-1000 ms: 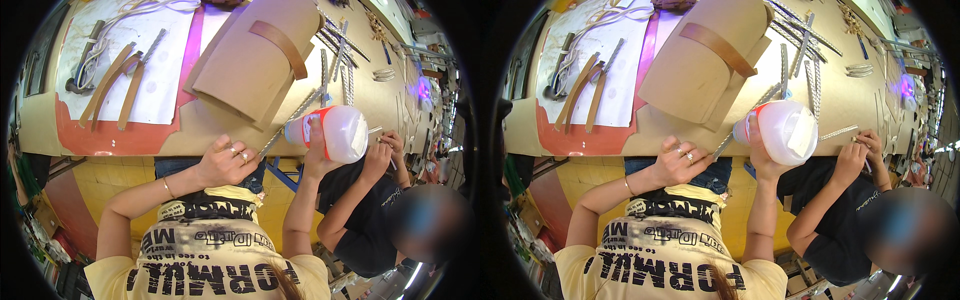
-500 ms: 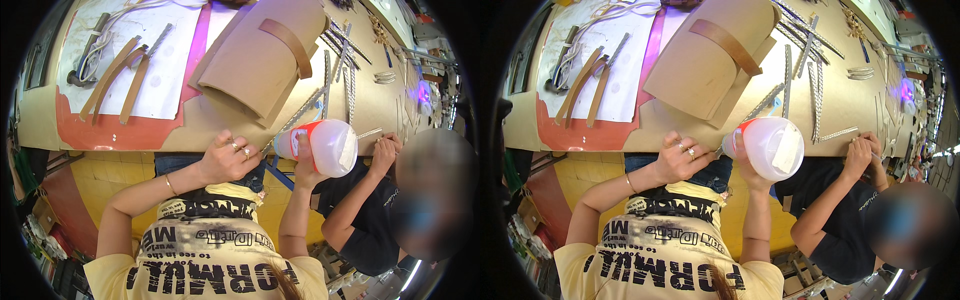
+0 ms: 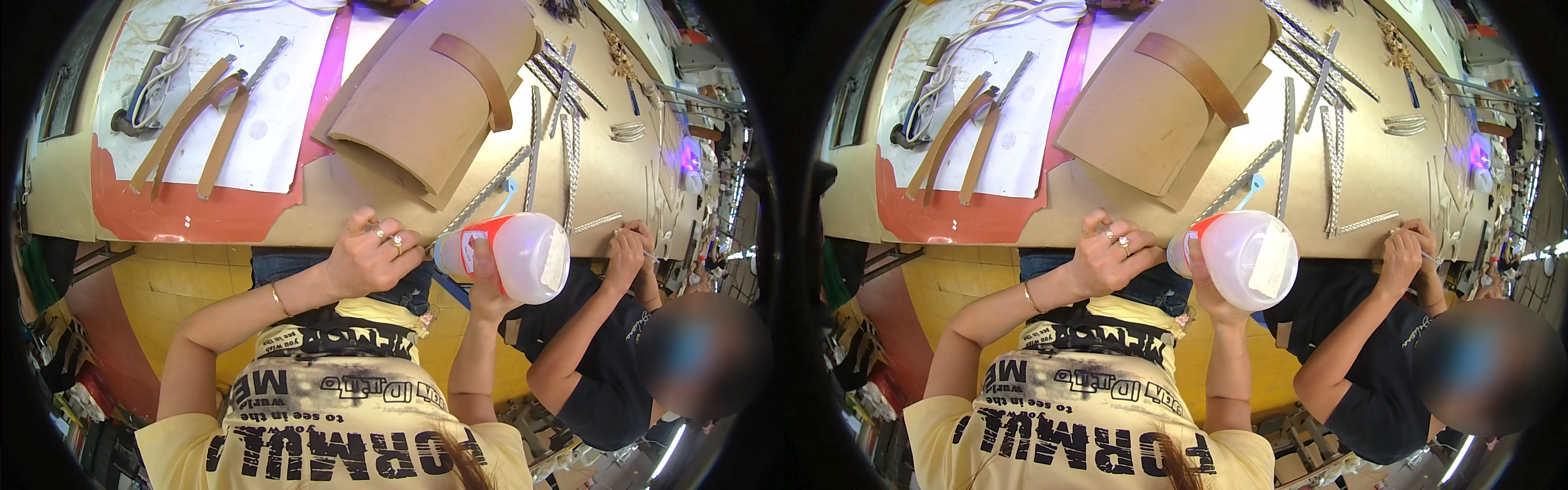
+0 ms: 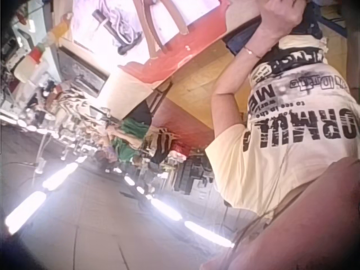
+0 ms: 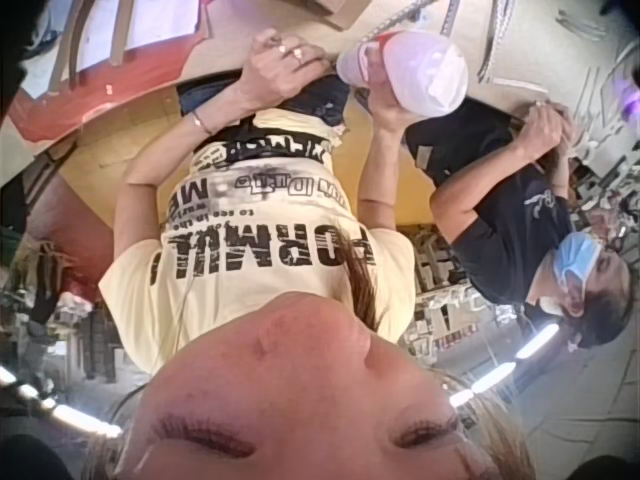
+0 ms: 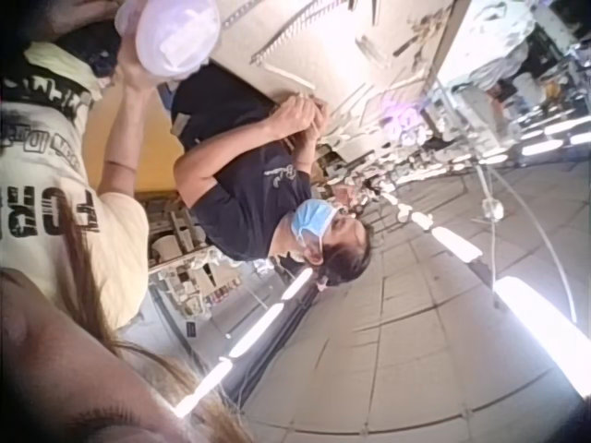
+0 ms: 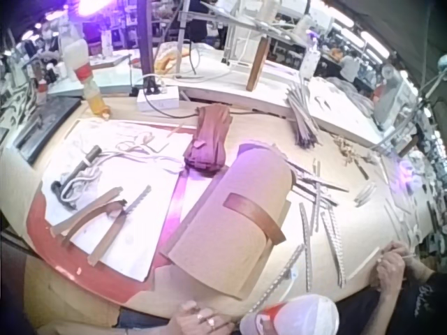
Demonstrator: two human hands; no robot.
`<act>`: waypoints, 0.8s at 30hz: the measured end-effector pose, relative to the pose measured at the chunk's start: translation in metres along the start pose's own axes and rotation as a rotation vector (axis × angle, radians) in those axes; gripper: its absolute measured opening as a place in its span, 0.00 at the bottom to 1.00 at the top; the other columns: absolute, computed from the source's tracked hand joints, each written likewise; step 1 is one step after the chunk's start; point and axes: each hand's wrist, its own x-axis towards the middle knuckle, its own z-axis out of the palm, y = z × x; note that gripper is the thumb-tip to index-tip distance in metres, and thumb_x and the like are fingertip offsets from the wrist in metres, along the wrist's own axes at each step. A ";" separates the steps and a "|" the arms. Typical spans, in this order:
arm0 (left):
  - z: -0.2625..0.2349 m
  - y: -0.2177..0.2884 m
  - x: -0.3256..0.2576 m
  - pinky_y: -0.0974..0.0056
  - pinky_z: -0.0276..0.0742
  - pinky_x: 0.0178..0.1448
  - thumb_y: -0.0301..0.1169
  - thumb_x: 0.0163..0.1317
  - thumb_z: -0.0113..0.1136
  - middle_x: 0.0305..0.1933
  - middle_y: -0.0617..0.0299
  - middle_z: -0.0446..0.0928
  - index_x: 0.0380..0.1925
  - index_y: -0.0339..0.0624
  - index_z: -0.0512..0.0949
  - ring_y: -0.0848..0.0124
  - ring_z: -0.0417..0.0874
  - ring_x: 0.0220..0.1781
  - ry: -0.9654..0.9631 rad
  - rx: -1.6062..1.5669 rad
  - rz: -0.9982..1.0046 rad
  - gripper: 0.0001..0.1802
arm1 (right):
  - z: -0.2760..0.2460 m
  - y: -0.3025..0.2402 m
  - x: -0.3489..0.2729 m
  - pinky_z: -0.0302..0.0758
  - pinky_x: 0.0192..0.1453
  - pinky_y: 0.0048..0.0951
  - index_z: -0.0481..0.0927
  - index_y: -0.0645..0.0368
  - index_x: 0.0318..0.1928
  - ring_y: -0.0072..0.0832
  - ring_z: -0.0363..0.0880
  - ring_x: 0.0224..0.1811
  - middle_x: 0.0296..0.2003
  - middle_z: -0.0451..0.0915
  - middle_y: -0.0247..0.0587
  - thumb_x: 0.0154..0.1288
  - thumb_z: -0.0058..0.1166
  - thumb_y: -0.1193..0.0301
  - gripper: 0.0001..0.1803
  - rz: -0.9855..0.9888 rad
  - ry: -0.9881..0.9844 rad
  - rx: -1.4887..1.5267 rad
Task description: The person assembles a braided strap by hand, aligning it with a cardboard form, applying glue from a bottle, and pressing the strap into place. They handle multiple strap pieces and a cardboard template on a workbench in a factory setting.
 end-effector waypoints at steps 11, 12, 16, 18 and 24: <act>0.003 -0.001 -0.004 0.62 0.58 0.47 0.40 0.44 0.74 0.30 0.76 0.75 0.24 0.55 0.79 0.78 0.75 0.29 0.000 -0.027 -0.001 0.12 | -0.023 0.002 0.011 0.79 0.44 0.30 0.73 0.68 0.52 0.30 0.81 0.40 0.42 0.79 0.46 0.65 0.52 0.65 0.21 0.444 0.446 0.562; 0.002 -0.002 -0.005 0.62 0.59 0.47 0.41 0.44 0.75 0.30 0.75 0.75 0.24 0.55 0.79 0.78 0.75 0.29 0.006 -0.036 0.006 0.13 | -0.032 0.002 0.018 0.78 0.40 0.29 0.72 0.68 0.52 0.28 0.78 0.37 0.40 0.78 0.48 0.67 0.50 0.58 0.25 0.498 0.442 0.536; -0.014 -0.001 -0.001 0.64 0.60 0.46 0.45 0.42 0.77 0.32 0.74 0.74 0.26 0.54 0.79 0.78 0.75 0.30 0.002 -0.122 0.046 0.17 | -0.061 -0.002 0.044 0.78 0.30 0.26 0.70 0.66 0.52 0.31 0.75 0.32 0.35 0.76 0.48 0.64 0.53 0.48 0.32 0.688 -0.024 1.396; -0.027 0.003 0.008 0.65 0.64 0.45 0.47 0.41 0.78 0.33 0.72 0.73 0.30 0.53 0.78 0.77 0.76 0.32 0.011 -0.196 0.091 0.21 | -0.060 -0.010 0.047 0.79 0.31 0.27 0.68 0.66 0.54 0.33 0.74 0.33 0.36 0.75 0.49 0.64 0.52 0.46 0.34 0.730 0.053 1.632; -0.070 0.029 0.066 0.57 0.72 0.50 0.49 0.45 0.77 0.58 0.51 0.69 0.58 0.45 0.66 0.59 0.77 0.49 0.140 -0.568 0.013 0.44 | -0.026 -0.053 0.052 0.82 0.38 0.35 0.68 0.59 0.58 0.36 0.75 0.41 0.44 0.76 0.47 0.50 0.52 0.27 0.51 0.526 0.119 1.807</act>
